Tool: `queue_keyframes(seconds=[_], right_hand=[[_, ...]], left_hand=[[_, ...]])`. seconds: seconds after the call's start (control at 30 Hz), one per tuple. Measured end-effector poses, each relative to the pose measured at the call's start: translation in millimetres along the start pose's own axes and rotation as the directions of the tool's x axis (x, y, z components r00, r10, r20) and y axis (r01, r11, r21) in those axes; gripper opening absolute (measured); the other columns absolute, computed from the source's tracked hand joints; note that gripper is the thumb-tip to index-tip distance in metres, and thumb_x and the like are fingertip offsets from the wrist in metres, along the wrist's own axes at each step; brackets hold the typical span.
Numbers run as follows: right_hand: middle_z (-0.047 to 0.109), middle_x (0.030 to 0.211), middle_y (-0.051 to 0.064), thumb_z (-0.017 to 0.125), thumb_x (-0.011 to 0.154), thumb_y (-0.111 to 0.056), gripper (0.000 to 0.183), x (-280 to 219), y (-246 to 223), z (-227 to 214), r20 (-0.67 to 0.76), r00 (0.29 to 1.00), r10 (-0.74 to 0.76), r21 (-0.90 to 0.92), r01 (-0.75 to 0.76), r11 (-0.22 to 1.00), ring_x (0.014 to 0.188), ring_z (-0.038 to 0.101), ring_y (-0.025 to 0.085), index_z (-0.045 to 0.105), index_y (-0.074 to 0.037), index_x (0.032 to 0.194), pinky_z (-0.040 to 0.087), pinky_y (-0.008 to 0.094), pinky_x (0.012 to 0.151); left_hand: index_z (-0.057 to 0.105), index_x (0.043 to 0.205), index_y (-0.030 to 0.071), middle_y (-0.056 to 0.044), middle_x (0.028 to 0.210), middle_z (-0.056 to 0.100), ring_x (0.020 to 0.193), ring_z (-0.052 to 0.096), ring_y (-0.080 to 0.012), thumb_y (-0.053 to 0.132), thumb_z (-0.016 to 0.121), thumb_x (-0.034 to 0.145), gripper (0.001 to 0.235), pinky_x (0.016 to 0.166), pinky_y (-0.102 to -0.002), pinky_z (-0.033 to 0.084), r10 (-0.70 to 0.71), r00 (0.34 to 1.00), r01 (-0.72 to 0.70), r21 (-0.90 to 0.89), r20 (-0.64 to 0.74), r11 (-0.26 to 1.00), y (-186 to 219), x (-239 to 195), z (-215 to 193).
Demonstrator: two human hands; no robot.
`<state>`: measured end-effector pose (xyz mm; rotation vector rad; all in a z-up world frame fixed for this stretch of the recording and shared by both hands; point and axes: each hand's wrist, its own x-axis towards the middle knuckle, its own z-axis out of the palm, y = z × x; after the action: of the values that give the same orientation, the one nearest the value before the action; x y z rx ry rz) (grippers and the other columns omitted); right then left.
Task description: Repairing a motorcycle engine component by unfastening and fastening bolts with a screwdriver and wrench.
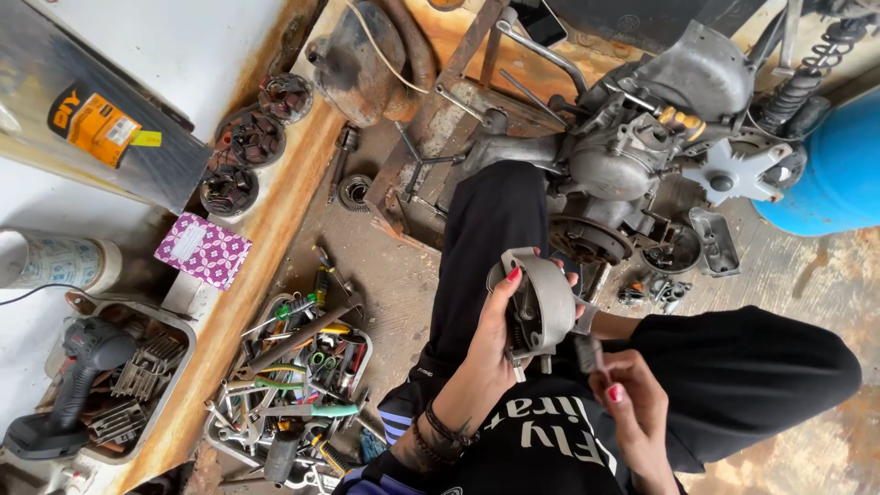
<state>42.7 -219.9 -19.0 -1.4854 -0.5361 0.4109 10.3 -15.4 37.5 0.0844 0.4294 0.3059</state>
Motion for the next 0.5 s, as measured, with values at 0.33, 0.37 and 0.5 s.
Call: queue_keyframes(seconds=[0.33, 0.37, 0.5], right_hand=[[0.057, 0.074, 0.006, 0.055, 0.1, -0.031, 0.024, 26.7, 0.0, 8.0, -0.132, 0.991, -0.013, 0.149, 0.033, 0.988, 0.054, 0.044, 0.008, 0.055, -0.007, 0.097, 0.034, 0.02, 0.048], [0.057, 0.074, 0.006, 0.055, 0.1, -0.031, 0.024, 39.0, 11.1, -3.1, -0.134, 0.991, -0.003, 0.149, 0.023, 0.989, 0.054, 0.044, 0.008, 0.055, -0.007, 0.097, 0.034, 0.02, 0.048], [0.059, 0.086, 0.014, 0.056, 0.103, -0.001, 0.007, 104.4, 40.5, -56.0, -0.246, 0.958, -0.151, -0.051, 0.142, 0.988, 0.059, 0.053, 0.017, 0.06, 0.004, 0.105, 0.043, 0.028, 0.059]], left_hand=[[0.051, 0.135, 0.009, -0.021, 0.127, 0.058, 0.125, 0.057, -0.0417, 0.022, 0.067, 0.095, 0.045, 0.097, -0.053, 0.056, 0.07, 0.978, -0.075, 0.02, 0.196, 0.997, -9.0, -1.7, -3.2], [0.051, 0.135, 0.009, -0.021, 0.127, 0.058, 0.125, 0.057, -0.0417, 0.022, 0.067, 0.095, 0.045, 0.097, -0.053, 0.056, 0.066, 0.98, -0.071, 0.019, 0.187, 0.997, -8.3, -1.1, -6.3], [0.043, 0.145, 0.009, -0.018, 0.143, 0.05, 0.136, 0.05, -0.0412, 0.034, 0.063, 0.095, 0.059, 0.104, -0.062, 0.049, 0.021, 0.988, -0.031, 0.06, 0.15, 0.998, -5.4, 2.8, -4.4]])
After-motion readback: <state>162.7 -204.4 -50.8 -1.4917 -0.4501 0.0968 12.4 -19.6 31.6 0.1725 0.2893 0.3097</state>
